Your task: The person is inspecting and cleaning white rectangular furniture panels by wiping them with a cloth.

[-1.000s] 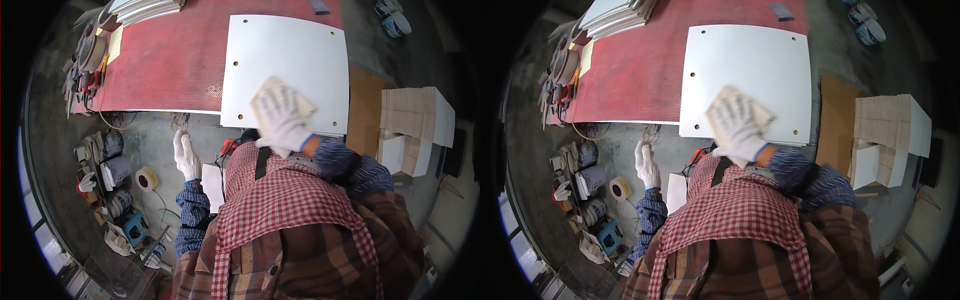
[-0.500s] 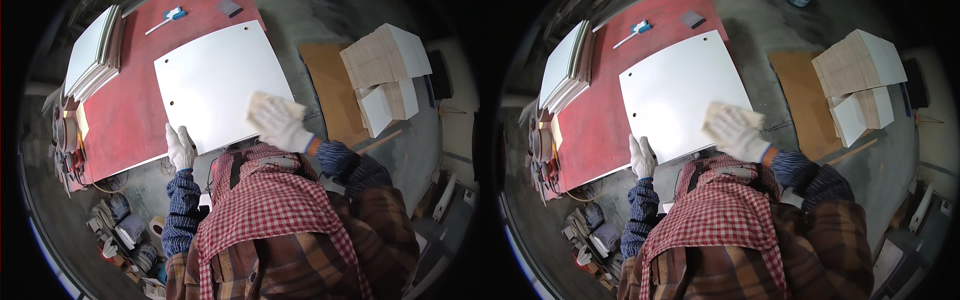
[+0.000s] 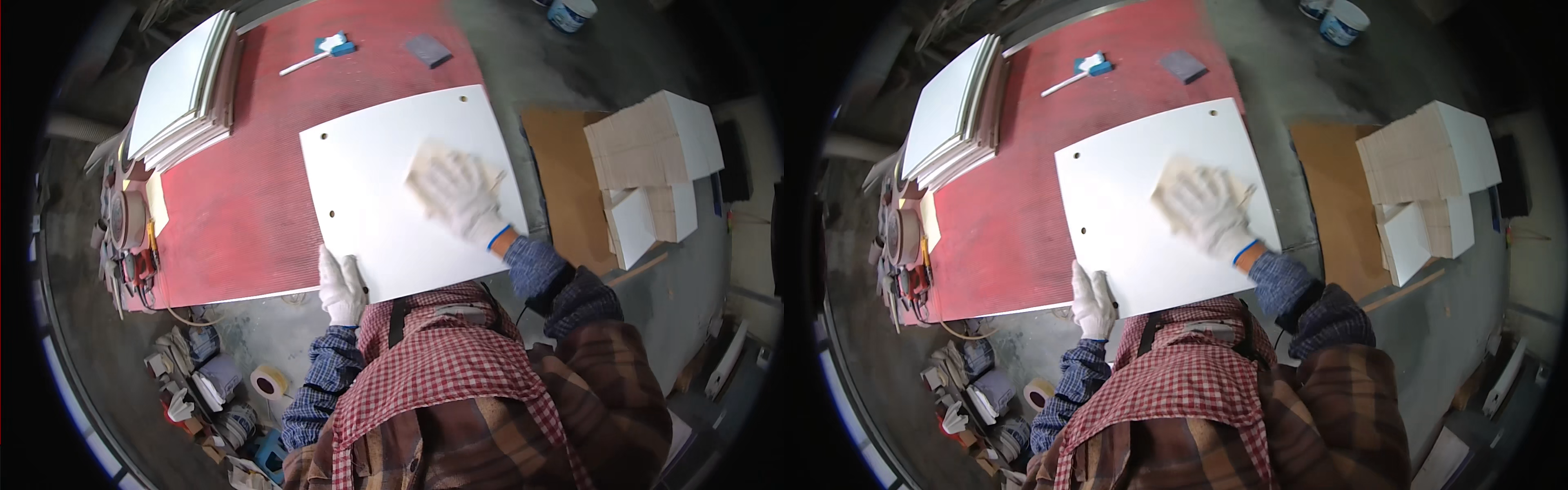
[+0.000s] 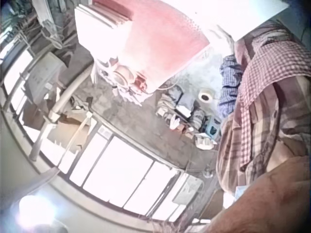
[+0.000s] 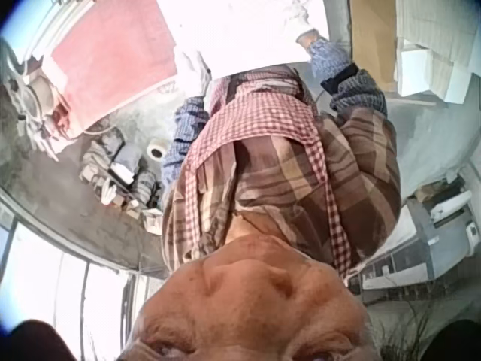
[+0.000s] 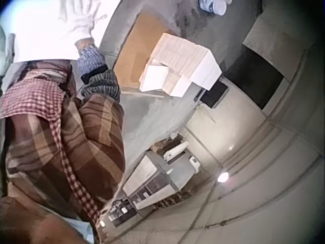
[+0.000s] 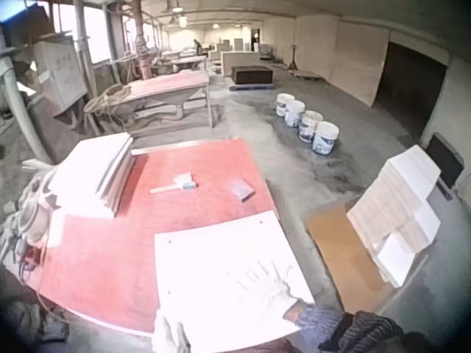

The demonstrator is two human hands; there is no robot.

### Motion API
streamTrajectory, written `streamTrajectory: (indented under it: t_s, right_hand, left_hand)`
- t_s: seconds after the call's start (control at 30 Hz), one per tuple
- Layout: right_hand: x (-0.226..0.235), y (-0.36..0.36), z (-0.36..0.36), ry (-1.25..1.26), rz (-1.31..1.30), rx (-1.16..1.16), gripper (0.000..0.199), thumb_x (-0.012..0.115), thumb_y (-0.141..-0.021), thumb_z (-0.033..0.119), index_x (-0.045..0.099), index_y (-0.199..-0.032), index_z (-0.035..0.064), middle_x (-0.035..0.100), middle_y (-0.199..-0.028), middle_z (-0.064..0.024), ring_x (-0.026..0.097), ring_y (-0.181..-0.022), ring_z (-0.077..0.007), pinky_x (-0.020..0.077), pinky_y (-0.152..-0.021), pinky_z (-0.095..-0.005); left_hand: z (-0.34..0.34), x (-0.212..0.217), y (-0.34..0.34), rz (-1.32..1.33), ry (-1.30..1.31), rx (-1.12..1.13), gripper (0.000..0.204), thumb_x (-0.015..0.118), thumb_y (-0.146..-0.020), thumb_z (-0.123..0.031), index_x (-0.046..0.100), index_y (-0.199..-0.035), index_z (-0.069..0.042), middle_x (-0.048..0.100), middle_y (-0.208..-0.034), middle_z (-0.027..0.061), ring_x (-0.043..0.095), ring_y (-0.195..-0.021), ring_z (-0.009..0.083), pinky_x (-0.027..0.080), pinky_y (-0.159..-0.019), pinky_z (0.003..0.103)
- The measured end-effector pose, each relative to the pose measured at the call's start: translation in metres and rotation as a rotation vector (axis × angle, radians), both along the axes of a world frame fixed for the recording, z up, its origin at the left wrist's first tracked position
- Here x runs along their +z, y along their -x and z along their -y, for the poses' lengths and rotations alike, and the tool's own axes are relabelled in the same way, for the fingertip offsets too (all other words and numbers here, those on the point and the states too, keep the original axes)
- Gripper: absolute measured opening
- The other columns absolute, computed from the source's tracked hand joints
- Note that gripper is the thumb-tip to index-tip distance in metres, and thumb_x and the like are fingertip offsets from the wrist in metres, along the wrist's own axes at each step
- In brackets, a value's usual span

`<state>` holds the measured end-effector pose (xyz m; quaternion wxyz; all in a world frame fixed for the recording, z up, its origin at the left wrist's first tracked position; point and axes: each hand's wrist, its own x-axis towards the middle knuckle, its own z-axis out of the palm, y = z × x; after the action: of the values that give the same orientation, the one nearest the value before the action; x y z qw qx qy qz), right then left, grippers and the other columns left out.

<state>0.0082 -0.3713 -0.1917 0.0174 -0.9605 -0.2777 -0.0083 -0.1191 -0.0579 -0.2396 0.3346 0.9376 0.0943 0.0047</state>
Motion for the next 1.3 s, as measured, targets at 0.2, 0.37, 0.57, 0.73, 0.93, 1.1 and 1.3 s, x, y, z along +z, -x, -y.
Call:
streamTrajectory:
  t_s: [0.2,0.37,0.57,0.73,0.93,1.1,1.3]
  right_hand:
    - [-0.012,-0.134,-0.027,-0.062,0.139,-0.359,0.066,0.048,-0.102,0.053,0.039,-0.159,0.0219,0.039,-0.164,-0.0048,0.029,-0.152,-0.0346,0.0083,-0.125,-0.0616]
    - [-0.020,-0.123,-0.165,-0.208,0.181,0.072,0.066,0.051,-0.099,0.056,0.043,-0.156,0.0236,0.047,-0.156,-0.0052,0.034,-0.150,-0.0336,0.0125,-0.122,-0.0658]
    - [-0.007,0.008,-0.180,-0.334,-0.031,0.359,0.070,0.057,-0.096,0.054,0.044,-0.155,0.0172,0.049,-0.154,-0.0084,0.035,-0.149,-0.0343,0.0104,-0.126,-0.0619]
    - [-0.006,0.005,-0.044,-0.242,0.046,0.064,0.068,0.059,-0.097,0.051,0.048,-0.153,0.0157,0.042,-0.162,-0.0079,0.034,-0.148,-0.0374,0.0081,-0.126,-0.0611]
    - [-0.011,0.020,0.069,-0.217,0.091,-0.370,0.065,0.061,-0.096,0.043,0.049,-0.152,0.0113,0.044,-0.158,-0.0109,0.028,-0.151,-0.0388,0.0175,-0.124,-0.0582]
    - [-0.014,0.081,0.081,-0.472,-0.083,-0.428,0.068,0.063,-0.096,0.036,0.043,-0.155,0.0077,0.037,-0.162,-0.0142,0.027,-0.151,-0.0449,0.0337,-0.119,-0.0514]
    - [0.003,0.147,0.118,-0.625,-0.277,-0.515,0.066,0.061,-0.098,0.036,0.042,-0.156,0.0090,0.033,-0.165,-0.0141,0.032,-0.151,-0.0389,0.0338,-0.119,-0.0506]
  left_hand:
    - [0.018,0.031,-0.010,-0.078,0.142,0.137,0.067,0.052,-0.105,-0.030,0.031,-0.154,0.011,0.046,-0.150,0.0339,0.050,-0.138,0.0450,0.041,-0.115,0.043]
    - [0.012,0.021,-0.006,-0.030,0.142,0.115,0.062,0.049,-0.106,-0.027,0.033,-0.154,0.010,0.049,-0.149,0.0322,0.052,-0.136,0.0438,0.041,-0.115,0.043]
    - [0.013,0.029,-0.008,-0.209,0.360,0.269,0.055,0.046,-0.106,-0.024,0.039,-0.154,0.002,0.054,-0.145,0.0294,0.056,-0.132,0.0413,0.043,-0.110,0.042]
    - [0.016,0.019,-0.020,-0.049,0.193,0.197,0.054,0.044,-0.105,-0.023,0.041,-0.152,0.002,0.053,-0.146,0.0289,0.055,-0.132,0.0421,0.044,-0.110,0.043]
    - [0.010,0.019,-0.022,0.033,0.082,-0.006,0.048,0.044,-0.102,-0.020,0.044,-0.140,0.007,0.054,-0.135,0.0278,0.051,-0.124,0.0463,0.041,-0.103,0.048]
    - [0.009,0.021,0.006,0.246,-0.320,0.010,0.039,0.044,-0.098,-0.024,0.049,-0.124,0.004,0.051,-0.118,0.0217,0.048,-0.110,0.0395,0.037,-0.095,0.051]
    - [0.028,0.030,0.074,0.068,-0.285,0.015,0.055,0.044,-0.104,-0.026,0.041,-0.151,0.001,0.043,-0.155,0.0254,0.033,-0.147,0.0451,0.024,-0.119,0.056]
